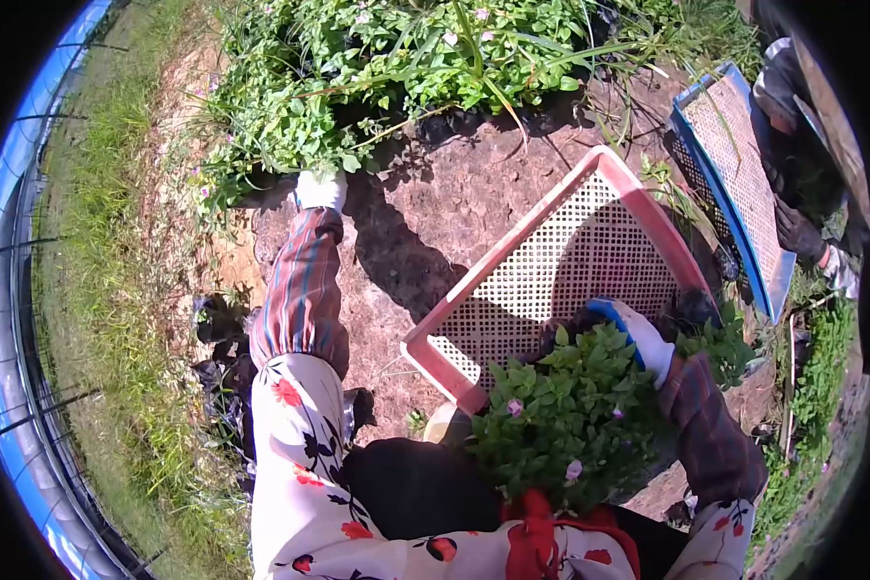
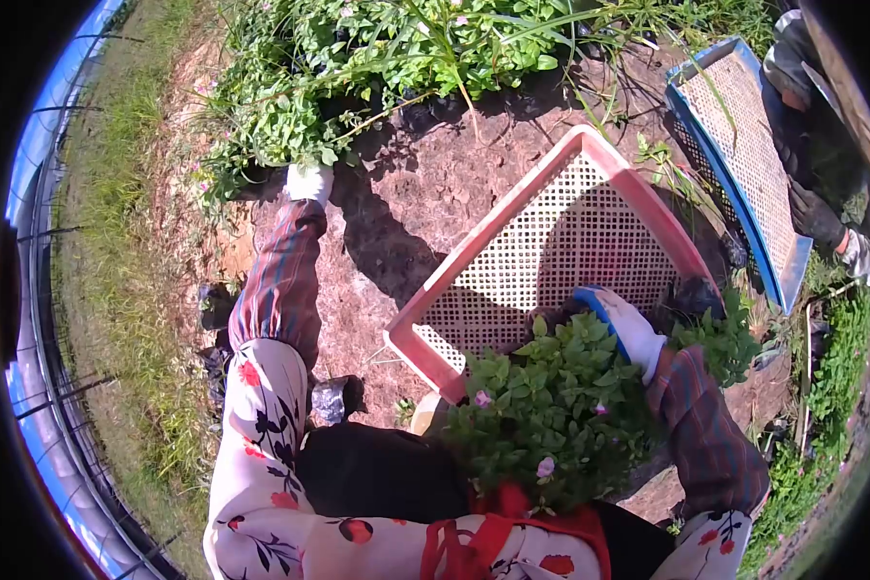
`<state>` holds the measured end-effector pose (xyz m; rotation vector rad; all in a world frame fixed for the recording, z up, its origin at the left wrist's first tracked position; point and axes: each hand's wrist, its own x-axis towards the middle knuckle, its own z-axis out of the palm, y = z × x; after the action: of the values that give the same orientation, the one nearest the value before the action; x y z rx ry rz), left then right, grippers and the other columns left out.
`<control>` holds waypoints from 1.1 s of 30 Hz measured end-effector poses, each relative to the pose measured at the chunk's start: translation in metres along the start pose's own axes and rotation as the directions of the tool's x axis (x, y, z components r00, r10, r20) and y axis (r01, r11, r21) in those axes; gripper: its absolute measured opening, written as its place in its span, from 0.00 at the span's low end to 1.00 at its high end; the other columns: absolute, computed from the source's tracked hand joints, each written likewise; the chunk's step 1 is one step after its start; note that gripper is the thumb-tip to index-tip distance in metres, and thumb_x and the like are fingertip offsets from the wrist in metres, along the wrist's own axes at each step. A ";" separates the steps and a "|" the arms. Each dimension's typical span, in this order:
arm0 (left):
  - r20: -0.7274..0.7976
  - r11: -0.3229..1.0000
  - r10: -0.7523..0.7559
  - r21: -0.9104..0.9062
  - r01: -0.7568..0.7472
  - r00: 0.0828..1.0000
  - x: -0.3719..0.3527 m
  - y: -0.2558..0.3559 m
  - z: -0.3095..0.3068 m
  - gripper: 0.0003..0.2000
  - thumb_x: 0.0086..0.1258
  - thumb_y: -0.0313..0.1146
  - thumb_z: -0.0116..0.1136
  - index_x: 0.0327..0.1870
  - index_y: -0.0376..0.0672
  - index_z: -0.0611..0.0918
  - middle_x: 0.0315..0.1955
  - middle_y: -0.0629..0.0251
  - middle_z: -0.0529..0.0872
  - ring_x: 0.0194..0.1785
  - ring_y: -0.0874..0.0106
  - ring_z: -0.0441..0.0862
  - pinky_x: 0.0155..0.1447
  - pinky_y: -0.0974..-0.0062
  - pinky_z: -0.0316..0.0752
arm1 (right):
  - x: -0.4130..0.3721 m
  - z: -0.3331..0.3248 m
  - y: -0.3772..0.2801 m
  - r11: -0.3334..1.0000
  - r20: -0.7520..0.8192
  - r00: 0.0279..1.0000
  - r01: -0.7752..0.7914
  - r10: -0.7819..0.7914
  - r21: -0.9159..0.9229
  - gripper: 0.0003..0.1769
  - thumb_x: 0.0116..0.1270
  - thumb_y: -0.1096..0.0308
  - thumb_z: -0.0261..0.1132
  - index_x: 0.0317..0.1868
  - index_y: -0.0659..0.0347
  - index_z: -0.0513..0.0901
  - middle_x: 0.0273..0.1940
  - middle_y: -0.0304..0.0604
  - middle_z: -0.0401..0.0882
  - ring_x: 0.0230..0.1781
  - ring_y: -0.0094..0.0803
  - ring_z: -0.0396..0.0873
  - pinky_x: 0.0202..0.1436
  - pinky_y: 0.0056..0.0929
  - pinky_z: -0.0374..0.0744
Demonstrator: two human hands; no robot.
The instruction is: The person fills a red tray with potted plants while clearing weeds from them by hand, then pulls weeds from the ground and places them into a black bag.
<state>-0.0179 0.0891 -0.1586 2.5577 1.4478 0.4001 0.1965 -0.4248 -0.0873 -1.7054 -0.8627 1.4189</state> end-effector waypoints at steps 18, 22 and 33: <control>0.489 0.660 0.731 -0.685 -0.310 0.476 -0.136 0.276 -0.138 0.06 0.53 0.27 0.57 0.30 0.36 0.75 0.17 0.67 0.75 0.19 0.78 0.75 0.24 0.76 0.68 | -0.020 -0.048 -0.021 0.829 -0.357 0.926 0.104 0.120 0.549 0.31 0.71 0.43 0.41 0.59 0.60 0.70 0.59 0.40 0.69 0.60 0.28 0.66 0.65 0.29 0.59; 0.175 0.268 0.963 -0.505 -0.821 0.207 -0.186 0.352 -0.085 0.10 0.55 0.34 0.57 0.36 0.41 0.76 0.24 0.55 0.79 0.32 0.56 0.80 0.32 0.62 0.74 | -0.051 -0.068 -0.057 0.917 -0.532 0.765 0.394 -0.365 -0.062 0.30 0.71 0.47 0.43 0.60 0.62 0.67 0.58 0.45 0.70 0.58 0.34 0.69 0.62 0.33 0.65; 0.128 0.731 0.626 -0.438 -0.523 0.769 -0.115 0.235 -0.071 0.18 0.60 0.35 0.56 0.52 0.45 0.73 0.43 0.50 0.76 0.41 0.52 0.78 0.43 0.62 0.75 | -0.029 -0.071 -0.014 0.982 -0.138 0.973 0.188 -0.184 0.016 0.24 0.65 0.56 0.58 0.57 0.62 0.71 0.50 0.44 0.75 0.51 0.32 0.72 0.57 0.30 0.69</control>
<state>0.0939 -0.1285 -0.0419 2.5444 0.3824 0.3478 0.2609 -0.4510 -0.0529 -1.6331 -0.8964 1.1713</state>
